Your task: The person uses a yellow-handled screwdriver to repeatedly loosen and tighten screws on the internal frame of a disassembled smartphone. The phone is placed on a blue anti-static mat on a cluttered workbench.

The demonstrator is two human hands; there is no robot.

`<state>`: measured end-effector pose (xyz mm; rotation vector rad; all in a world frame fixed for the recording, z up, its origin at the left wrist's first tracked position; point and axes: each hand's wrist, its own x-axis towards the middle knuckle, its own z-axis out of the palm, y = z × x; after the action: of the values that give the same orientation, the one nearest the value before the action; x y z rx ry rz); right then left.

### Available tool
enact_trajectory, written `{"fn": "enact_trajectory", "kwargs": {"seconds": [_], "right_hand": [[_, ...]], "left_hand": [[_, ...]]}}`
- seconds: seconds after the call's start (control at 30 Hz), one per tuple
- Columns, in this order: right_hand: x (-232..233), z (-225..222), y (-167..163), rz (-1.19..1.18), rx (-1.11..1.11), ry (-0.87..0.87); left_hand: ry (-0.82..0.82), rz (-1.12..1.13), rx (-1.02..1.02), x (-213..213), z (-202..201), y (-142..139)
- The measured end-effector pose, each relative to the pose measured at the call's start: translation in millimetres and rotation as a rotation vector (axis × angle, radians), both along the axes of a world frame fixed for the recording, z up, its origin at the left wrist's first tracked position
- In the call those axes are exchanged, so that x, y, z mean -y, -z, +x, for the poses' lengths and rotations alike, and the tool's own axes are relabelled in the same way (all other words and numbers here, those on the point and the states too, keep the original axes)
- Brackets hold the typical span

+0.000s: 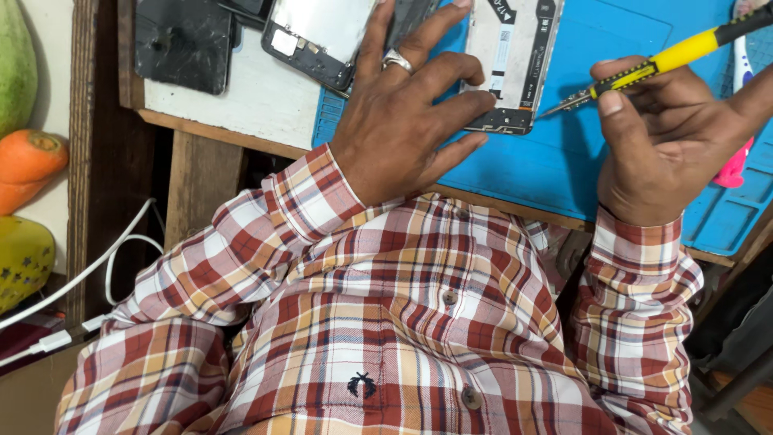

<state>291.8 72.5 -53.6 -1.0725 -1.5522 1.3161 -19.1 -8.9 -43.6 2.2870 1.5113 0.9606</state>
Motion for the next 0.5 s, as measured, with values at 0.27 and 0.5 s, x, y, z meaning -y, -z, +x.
{"fn": "enact_trajectory", "kwargs": {"seconds": [0.27,0.5], "right_hand": [[7,-3,1,-0.015,-0.078,-0.006],[-4,-4,-11,0.186,-0.045,0.029]], "left_hand": [[0.084,0.031,0.096,-23,29,-3],[0.067,0.075,0.016,-32,42,-1]]}}
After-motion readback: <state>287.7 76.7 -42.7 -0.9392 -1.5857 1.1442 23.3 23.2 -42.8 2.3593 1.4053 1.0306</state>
